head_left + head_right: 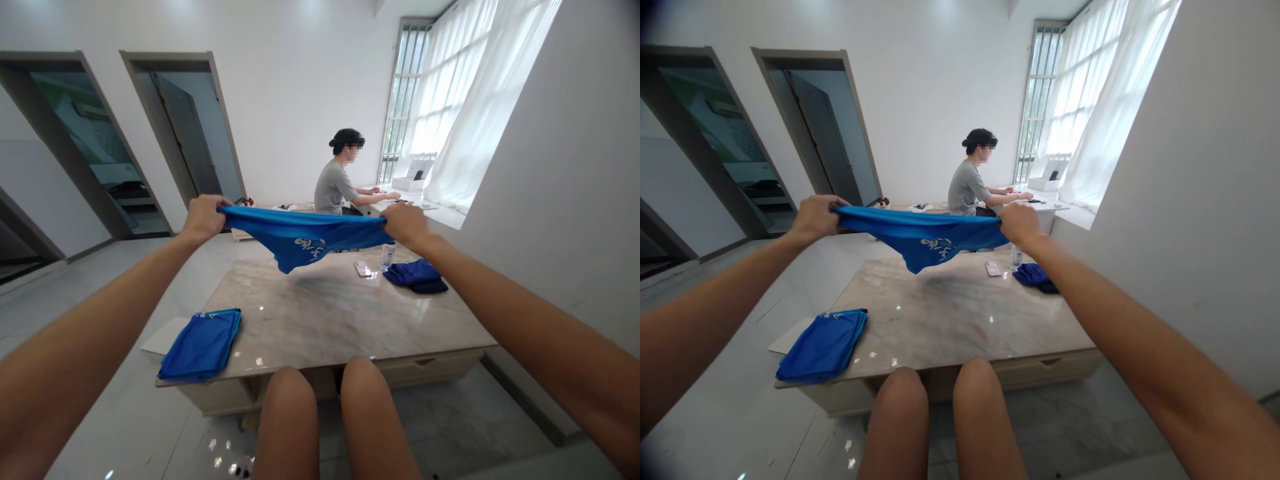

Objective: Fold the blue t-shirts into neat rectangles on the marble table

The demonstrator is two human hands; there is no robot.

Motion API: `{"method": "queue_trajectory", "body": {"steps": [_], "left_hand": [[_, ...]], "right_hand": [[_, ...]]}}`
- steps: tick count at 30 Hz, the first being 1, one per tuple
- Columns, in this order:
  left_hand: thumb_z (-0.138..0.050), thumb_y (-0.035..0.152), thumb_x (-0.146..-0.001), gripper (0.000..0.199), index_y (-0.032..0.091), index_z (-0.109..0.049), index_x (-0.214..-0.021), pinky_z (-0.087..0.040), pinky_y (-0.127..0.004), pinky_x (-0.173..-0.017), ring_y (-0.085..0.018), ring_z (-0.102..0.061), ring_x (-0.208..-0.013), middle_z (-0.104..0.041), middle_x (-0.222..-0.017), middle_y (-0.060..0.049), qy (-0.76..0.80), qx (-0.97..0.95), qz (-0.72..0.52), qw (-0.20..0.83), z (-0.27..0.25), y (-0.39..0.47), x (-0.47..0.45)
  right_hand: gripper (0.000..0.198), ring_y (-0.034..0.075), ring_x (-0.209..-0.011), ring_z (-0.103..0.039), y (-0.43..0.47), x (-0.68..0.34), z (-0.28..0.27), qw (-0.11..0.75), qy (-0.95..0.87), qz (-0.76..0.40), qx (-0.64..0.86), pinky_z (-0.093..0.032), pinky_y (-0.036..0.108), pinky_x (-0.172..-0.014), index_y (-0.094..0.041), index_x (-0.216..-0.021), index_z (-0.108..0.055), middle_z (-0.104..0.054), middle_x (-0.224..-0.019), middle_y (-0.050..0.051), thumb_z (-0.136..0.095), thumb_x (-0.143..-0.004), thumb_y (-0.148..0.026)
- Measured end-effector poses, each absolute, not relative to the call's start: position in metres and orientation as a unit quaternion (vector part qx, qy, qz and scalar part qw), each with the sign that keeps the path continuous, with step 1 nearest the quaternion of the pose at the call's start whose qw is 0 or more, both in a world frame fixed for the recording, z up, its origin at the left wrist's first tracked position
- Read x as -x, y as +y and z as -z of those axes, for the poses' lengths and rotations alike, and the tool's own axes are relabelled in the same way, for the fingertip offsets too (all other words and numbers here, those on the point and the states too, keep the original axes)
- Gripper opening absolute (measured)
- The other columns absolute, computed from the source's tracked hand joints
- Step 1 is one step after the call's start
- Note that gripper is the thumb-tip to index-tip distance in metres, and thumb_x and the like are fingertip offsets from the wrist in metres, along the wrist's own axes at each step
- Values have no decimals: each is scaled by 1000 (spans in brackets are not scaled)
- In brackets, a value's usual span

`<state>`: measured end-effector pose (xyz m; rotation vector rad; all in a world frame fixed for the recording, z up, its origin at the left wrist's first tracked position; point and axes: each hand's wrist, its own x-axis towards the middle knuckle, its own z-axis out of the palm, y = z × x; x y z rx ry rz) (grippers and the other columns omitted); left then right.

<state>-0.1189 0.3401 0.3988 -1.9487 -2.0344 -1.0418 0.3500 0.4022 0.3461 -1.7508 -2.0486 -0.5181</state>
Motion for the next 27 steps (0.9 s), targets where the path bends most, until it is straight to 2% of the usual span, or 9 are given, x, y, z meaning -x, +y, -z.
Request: {"method": "queue_trajectory", "body": {"steps": [3, 6, 9, 12, 14, 16, 21, 24, 27], "left_hand": [[-55, -2, -78, 50, 6, -81, -119, -58, -38, -110, -27, -78, -112, -85, -113, -12, -697, 633, 331, 57, -298, 330, 119], [-53, 1, -71, 56, 12, -84, -117, -59, -36, -109, -30, -80, -116, -87, -114, -11, -698, 634, 333, -24, -188, 307, 119], [-53, 7, -77, 52, 19, -85, -116, -59, -42, -112, -32, -81, -118, -87, -117, -9, -675, 677, 271, -109, -88, 273, 128], [-70, 27, -87, 35, 26, -85, -118, -59, -48, -116, -34, -77, -126, -84, -128, -9, -617, 739, 216, -163, -16, 245, 145], [-78, 44, -90, 41, 28, -83, -128, -58, -51, -118, -35, -74, -132, -81, -138, -9, -584, 768, 198, -171, 11, 242, 153], [-71, 54, -99, 49, 28, -78, -139, -57, -52, -120, -34, -71, -138, -77, -146, -11, -572, 782, 198, -151, 26, 255, 154], [-45, 53, -113, 60, 20, -62, -160, -45, -54, -132, -32, -57, -156, -59, -168, -14, -572, 793, 193, -80, 55, 334, 116], [-39, 50, -115, 66, 14, -50, -169, -36, -57, -137, -33, -44, -165, -46, -177, -16, -610, 770, 179, -51, 80, 374, 93], [-35, 50, -115, 70, 11, -44, -173, -28, -58, -141, -33, -38, -168, -41, -179, -17, -647, 742, 177, -13, 94, 401, 86]], "right_hand": [[19, 38, -117, -74, 378, -344, -258, 161, -764, 107, 616, -55, 49, -103, -20, -102, -85, -80, -119, 20, -69, -94, -13], [24, 39, -114, -77, 347, -346, -176, 110, -771, 30, 626, -55, 47, -100, -21, -99, -85, -79, -124, 21, -65, -94, -9], [18, 40, -112, -79, 309, -366, -104, -11, -775, -31, 631, -58, 47, -96, -23, -94, -87, -82, -114, 20, -70, -94, -15], [17, 41, -109, -80, 281, -400, -50, -73, -773, -107, 622, -61, 46, -91, -25, -103, -88, -84, -113, 17, -74, -97, -30], [29, 39, -108, -81, 277, -417, -28, -63, -783, -124, 607, -62, 46, -91, -23, -110, -88, -84, -115, 17, -62, -105, -36], [41, 38, -115, -79, 290, -419, -12, -22, -796, -127, 591, -62, 46, -98, -20, -124, -84, -82, -126, 17, -50, -111, -38], [57, 35, -154, -57, 366, -364, 41, 90, -816, -85, 564, -46, 53, -129, -16, -158, -65, -60, -166, 18, -39, -115, -43], [63, 35, -166, -41, 402, -330, 80, 124, -797, -47, 589, -36, 58, -136, -15, -166, -56, -45, -177, 16, -36, -116, -47], [68, 33, -172, -29, 422, -321, 98, 137, -775, -13, 616, -25, 60, -140, -17, -174, -46, -35, -183, 12, -30, -117, -51]]}}
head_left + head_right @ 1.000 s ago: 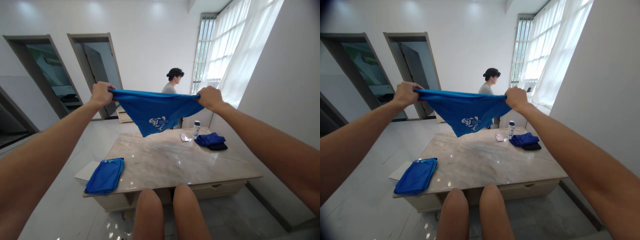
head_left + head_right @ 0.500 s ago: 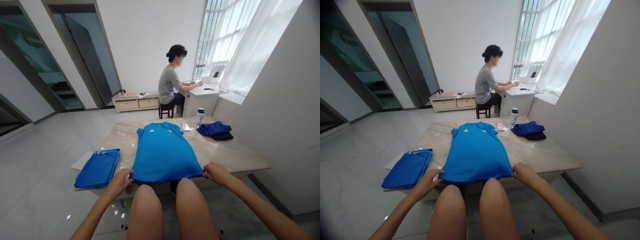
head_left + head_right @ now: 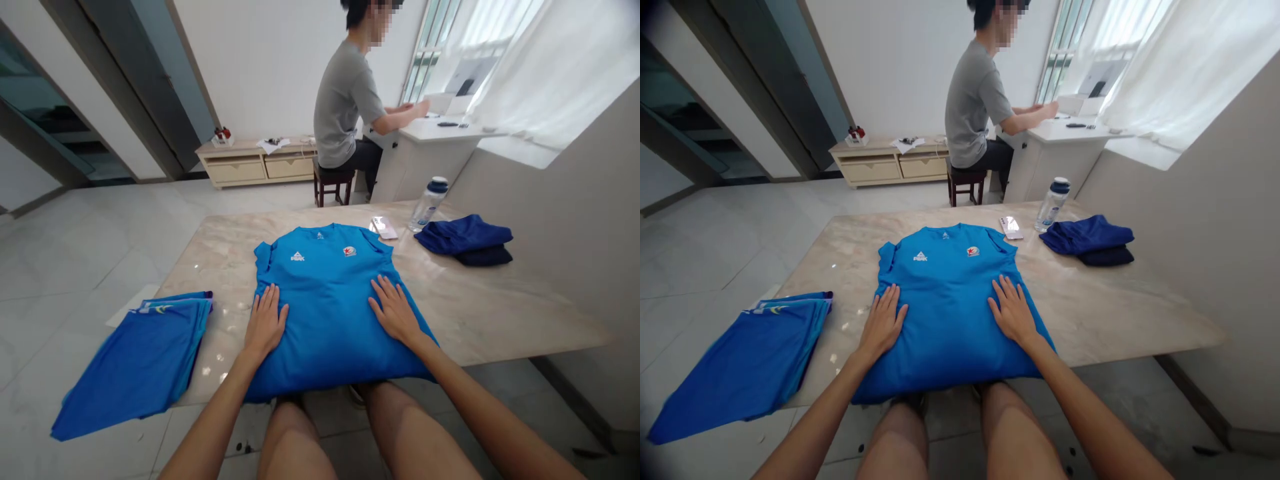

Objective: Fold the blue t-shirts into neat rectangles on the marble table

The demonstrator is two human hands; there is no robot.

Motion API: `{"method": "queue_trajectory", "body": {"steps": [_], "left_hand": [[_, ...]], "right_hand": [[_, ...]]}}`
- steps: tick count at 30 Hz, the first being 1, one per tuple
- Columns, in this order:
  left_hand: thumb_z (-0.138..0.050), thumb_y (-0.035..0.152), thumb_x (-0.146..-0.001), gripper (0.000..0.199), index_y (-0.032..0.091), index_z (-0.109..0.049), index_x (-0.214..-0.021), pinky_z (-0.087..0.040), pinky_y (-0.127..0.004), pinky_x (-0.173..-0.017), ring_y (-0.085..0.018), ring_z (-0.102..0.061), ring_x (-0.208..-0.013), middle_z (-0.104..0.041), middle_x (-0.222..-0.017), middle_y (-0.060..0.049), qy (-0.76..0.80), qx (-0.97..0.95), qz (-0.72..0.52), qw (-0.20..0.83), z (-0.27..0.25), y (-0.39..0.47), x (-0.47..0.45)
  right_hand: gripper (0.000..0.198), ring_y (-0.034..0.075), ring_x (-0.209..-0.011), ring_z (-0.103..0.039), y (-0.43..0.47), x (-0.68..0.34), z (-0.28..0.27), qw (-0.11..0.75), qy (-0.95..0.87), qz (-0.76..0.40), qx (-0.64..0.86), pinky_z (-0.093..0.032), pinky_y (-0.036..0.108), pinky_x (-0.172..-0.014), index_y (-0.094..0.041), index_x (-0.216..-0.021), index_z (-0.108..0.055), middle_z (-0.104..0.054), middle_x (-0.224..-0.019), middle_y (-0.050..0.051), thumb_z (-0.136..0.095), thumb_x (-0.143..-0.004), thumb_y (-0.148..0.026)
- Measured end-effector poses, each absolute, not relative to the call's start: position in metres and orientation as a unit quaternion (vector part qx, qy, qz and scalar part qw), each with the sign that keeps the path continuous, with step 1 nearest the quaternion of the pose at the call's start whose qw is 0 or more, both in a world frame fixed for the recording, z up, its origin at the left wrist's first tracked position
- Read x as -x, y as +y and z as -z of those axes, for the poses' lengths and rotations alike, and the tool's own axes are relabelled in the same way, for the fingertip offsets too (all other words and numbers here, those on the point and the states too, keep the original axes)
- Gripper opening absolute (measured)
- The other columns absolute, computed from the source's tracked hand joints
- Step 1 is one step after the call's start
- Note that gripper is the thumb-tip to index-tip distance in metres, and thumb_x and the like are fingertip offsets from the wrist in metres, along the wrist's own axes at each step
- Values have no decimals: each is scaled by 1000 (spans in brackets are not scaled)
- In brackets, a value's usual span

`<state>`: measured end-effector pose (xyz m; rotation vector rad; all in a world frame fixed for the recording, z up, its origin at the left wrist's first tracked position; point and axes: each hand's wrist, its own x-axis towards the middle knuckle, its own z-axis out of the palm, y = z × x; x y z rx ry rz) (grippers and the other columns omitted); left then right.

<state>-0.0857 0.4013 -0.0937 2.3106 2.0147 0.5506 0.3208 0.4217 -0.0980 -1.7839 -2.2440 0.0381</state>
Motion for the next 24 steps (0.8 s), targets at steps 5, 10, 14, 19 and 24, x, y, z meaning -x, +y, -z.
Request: {"method": "queue_trajectory", "body": {"steps": [5, 10, 14, 19, 24], "left_hand": [[-33, 51, -115, 72, 11, -44, -173, -23, -58, -142, -33, -35, -170, -40, -180, -16, 652, -737, -175, -18, 89, 430, 88], [-37, 51, -113, 76, 6, -41, -173, -26, -59, -141, -37, -33, -170, -36, -181, -19, 660, -737, -142, 5, 100, 414, 88], [-40, 51, -111, 79, 0, -40, -172, -27, -56, -141, -39, -30, -171, -34, -181, -23, 663, -739, -119, 20, 102, 379, 89], [-46, 55, -108, 81, 1, -48, -168, -33, -51, -138, -40, -33, -170, -39, -179, -24, 660, -749, -50, 37, 67, 329, 89], [-39, 60, -109, 67, 13, -84, -123, -56, -52, -110, -43, -73, -131, -80, -132, -26, 617, -774, 109, 91, -8, 304, 99]], "right_hand": [[70, 31, -174, -22, 442, -332, 95, 133, -770, 15, 624, -19, 59, -141, -22, -179, -37, -26, -186, 8, -26, -118, -54], [70, 33, -173, -23, 423, -331, 108, 95, -771, 0, 630, -22, 58, -140, -21, -178, -38, -27, -186, 9, -26, -117, -52], [71, 34, -173, -25, 389, -331, 111, 91, -751, -18, 653, -22, 56, -140, -19, -178, -40, -29, -185, 10, -30, -115, -51], [75, 35, -172, -26, 333, -335, 89, 59, -756, -56, 650, -22, 55, -140, -17, -178, -40, -30, -185, 13, -34, -114, -56], [64, 42, -152, -57, 299, -347, 32, -12, -768, -130, 628, -46, 53, -123, -15, -155, -69, -59, -166, 21, -48, -111, -57]]}}
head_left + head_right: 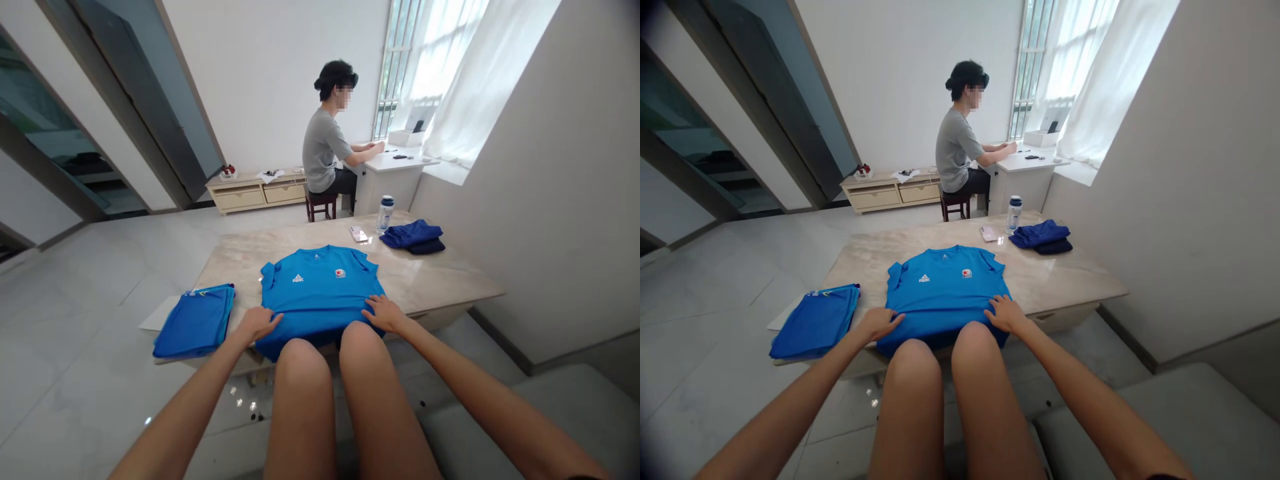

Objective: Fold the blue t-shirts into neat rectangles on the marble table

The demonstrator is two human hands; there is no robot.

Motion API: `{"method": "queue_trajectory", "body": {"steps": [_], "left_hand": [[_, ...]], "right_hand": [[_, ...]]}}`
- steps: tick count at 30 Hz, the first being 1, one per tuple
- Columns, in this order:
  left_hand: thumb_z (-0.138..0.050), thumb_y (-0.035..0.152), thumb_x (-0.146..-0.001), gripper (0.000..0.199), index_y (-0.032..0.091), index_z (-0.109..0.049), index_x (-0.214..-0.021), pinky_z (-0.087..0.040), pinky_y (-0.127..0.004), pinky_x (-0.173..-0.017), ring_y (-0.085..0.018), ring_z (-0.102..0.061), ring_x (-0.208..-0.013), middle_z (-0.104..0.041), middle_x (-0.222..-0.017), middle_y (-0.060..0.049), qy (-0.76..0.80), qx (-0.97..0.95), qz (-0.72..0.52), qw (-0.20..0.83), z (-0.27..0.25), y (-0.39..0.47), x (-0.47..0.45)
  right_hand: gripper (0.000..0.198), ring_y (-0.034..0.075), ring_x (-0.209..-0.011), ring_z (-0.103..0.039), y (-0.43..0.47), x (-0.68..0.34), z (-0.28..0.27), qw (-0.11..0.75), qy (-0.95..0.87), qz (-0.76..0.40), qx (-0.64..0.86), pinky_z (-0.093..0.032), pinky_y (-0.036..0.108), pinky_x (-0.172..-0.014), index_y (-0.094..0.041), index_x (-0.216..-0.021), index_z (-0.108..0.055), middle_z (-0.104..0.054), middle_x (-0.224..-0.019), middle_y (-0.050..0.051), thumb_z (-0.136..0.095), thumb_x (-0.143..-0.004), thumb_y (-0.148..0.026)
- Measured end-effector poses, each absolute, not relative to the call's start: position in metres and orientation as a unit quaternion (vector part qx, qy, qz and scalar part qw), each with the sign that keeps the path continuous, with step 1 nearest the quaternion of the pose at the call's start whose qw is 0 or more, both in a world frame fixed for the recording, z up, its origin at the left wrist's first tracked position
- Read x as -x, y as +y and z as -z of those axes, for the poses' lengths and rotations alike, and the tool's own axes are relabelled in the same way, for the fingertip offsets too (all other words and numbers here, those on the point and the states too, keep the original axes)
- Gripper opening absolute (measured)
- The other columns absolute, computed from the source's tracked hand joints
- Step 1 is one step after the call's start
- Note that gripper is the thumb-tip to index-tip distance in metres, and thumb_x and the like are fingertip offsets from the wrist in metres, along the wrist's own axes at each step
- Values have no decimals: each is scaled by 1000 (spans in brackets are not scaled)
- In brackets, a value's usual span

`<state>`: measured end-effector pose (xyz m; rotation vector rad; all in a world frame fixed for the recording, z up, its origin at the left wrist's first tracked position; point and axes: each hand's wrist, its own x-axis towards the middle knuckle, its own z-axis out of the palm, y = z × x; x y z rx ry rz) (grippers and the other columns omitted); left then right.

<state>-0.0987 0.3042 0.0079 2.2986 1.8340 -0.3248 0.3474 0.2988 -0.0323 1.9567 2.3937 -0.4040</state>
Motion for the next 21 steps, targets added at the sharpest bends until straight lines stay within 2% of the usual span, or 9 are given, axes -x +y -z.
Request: {"method": "queue_trajectory", "body": {"steps": [2, 3, 5, 8, 11, 15, 21], "left_hand": [[-45, 56, -108, 57, 18, -87, -106, -59, -49, -100, -42, -79, -117, -84, -117, -22, 603, -778, 142, 107, -28, 306, 106], [-46, 51, -107, 51, 20, -87, -106, -59, -47, -98, -41, -79, -116, -84, -116, -20, 604, -778, 136, 106, -34, 309, 108], [-45, 43, -108, 46, 22, -84, -120, -59, -45, -97, -39, -79, -118, -84, -123, -17, 620, -774, 88, 96, -32, 315, 110], [-41, 39, -110, 50, 23, -75, -143, -60, -45, -106, -35, -76, -128, -79, -140, -15, 632, -769, -5, 89, -5, 325, 102], [-45, 40, -108, 52, 20, -70, -149, -52, -50, -124, -33, -65, -146, -70, -156, -15, 594, -798, -80, 63, 38, 332, 90], [-42, 43, -110, 58, 19, -63, -158, -39, -59, -135, -34, -52, -159, -54, -172, -15, 581, -799, -155, 15, 86, 340, 81], [-34, 47, -113, 63, 18, -57, -163, -31, -58, -139, -32, -46, -164, -52, -174, -14, 592, -784, -186, 7, 98, 344, 82]], "right_hand": [[48, 39, -130, -72, 302, -359, 12, 13, 746, 164, -645, -54, 46, -108, -18, -134, -82, -77, -141, 19, -53, -109, -49], [42, 36, -122, -76, 307, -367, 5, 4, 732, 172, -659, -56, 42, -102, -20, -127, -83, -81, -131, 17, -55, -109, -44], [35, 33, -115, -77, 322, -383, -1, -22, 705, 164, -689, -54, 36, -94, -20, -124, -82, -83, -122, 16, -56, -107, -35], [35, 29, -115, -75, 350, -401, 7, -62, 670, 142, -726, -52, 33, -94, -14, -129, -78, -81, -123, 19, -54, -107, -29], [41, 31, -120, -72, 377, -406, 25, -80, 639, 130, -754, -51, 36, -101, -9, -128, -76, -77, -127, 22, -54, -110, -39], [51, 39, -130, -63, 404, -399, 51, -87, 618, 109, -774, -48, 47, -109, -16, -118, -76, -72, -133, 21, -65, -103, -64], [52, 37, -129, -58, 422, -389, 63, -123, 693, 52, -708, -46, 48, -110, -21, -116, -73, -69, -132, 18, -51, -109, -67]]}}
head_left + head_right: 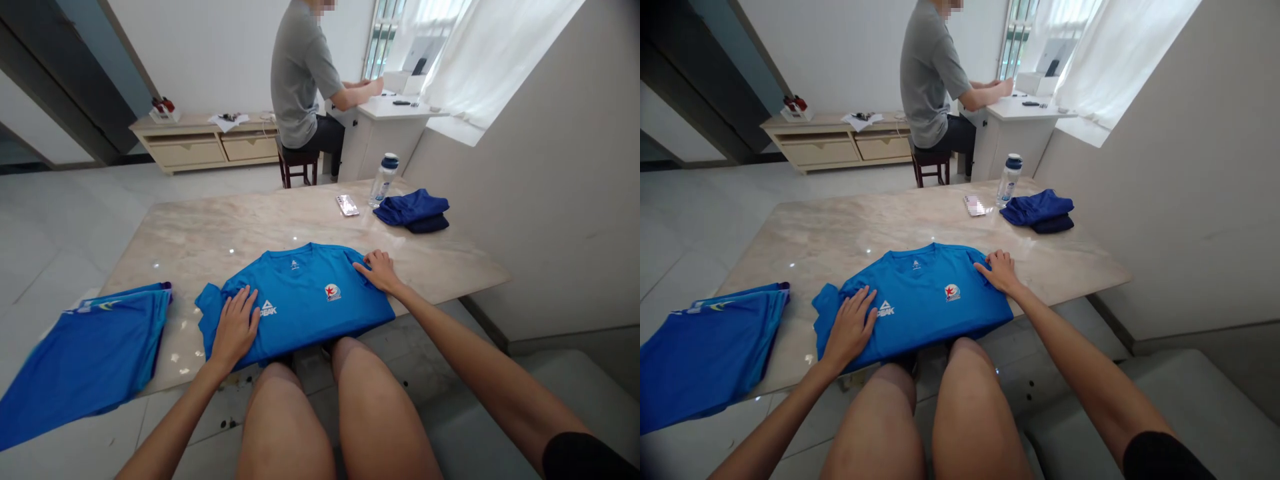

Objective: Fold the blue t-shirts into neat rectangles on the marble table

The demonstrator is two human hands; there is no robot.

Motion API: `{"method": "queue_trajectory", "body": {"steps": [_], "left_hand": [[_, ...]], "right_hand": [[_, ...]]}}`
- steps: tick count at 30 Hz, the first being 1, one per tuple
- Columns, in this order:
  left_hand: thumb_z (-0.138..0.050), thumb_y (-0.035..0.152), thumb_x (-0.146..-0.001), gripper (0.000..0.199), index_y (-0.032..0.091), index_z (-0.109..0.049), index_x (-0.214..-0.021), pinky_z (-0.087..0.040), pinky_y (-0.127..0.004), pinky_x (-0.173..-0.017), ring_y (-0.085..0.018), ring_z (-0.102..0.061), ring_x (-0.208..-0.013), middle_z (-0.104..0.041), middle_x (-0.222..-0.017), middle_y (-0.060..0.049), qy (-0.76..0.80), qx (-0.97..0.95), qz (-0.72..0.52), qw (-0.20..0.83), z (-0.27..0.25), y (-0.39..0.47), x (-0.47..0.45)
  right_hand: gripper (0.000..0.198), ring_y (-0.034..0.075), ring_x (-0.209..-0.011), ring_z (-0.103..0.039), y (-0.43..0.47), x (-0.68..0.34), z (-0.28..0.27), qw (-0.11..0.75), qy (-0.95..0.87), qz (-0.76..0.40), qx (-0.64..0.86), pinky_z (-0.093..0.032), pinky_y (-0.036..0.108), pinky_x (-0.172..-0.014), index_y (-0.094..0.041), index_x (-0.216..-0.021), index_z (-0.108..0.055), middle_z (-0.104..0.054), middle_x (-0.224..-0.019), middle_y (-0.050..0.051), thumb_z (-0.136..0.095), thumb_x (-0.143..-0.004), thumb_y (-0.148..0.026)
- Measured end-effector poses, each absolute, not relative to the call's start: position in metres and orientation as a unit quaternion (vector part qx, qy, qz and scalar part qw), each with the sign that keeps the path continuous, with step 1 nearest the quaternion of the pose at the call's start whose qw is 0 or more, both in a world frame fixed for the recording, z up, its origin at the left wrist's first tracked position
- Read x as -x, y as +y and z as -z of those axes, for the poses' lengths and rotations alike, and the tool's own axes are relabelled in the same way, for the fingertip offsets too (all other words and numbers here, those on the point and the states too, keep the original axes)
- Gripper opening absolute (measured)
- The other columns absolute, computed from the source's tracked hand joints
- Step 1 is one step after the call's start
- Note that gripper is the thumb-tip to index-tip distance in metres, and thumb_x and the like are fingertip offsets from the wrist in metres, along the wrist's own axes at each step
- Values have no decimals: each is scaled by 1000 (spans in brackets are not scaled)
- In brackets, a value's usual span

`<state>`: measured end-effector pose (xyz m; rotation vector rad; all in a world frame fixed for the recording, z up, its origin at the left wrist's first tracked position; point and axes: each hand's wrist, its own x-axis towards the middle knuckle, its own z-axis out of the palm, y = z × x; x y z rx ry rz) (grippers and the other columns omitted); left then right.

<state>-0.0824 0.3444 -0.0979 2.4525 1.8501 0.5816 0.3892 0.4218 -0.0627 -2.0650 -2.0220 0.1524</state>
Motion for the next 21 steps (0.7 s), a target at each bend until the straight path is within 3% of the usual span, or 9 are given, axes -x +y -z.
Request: {"method": "queue_trajectory", "body": {"steps": [7, 10, 12, 17, 21], "left_hand": [[-34, 44, -112, 63, 16, -61, -160, -35, -59, -136, -33, -49, -162, -54, -171, -17, 588, -790, -173, 4, 96, 342, 77], [-36, 43, -110, 62, 17, -63, -159, -37, -60, -135, -34, -50, -161, -55, -171, -17, 588, -791, -170, 1, 96, 345, 77], [-37, 43, -110, 61, 18, -63, -160, -37, -61, -134, -34, -50, -161, -55, -171, -17, 587, -793, -163, 7, 95, 345, 78], [-37, 42, -111, 61, 20, -60, -163, -35, -60, -136, -33, -48, -163, -51, -174, -14, 586, -795, -156, 15, 93, 334, 80], [-37, 41, -113, 60, 23, -55, -168, -32, -58, -138, -30, -45, -165, -48, -177, -11, 595, -789, -152, 19, 91, 327, 79]], "right_hand": [[40, 33, -108, -75, 396, -412, 38, 40, -649, -79, 755, -51, 37, -89, -19, -124, -73, -81, -115, 17, -52, -113, -51], [39, 33, -104, -77, 379, -431, 25, 12, -605, -65, 794, -53, 38, -87, -18, -118, -75, -81, -113, 19, -52, -113, -48], [38, 32, -104, -77, 371, -434, 18, 37, -578, -44, 814, -55, 39, -88, -16, -120, -74, -80, -116, 20, -46, -114, -42], [45, 32, -136, -66, 374, -395, 32, 128, -699, 22, 703, -51, 44, -114, -14, -142, -68, -71, -147, 20, -38, -113, -32], [62, 34, -166, -39, 385, -361, 78, 143, -754, -7, 641, -35, 52, -133, -14, -166, -53, -46, -177, 16, -35, -113, -42]]}}
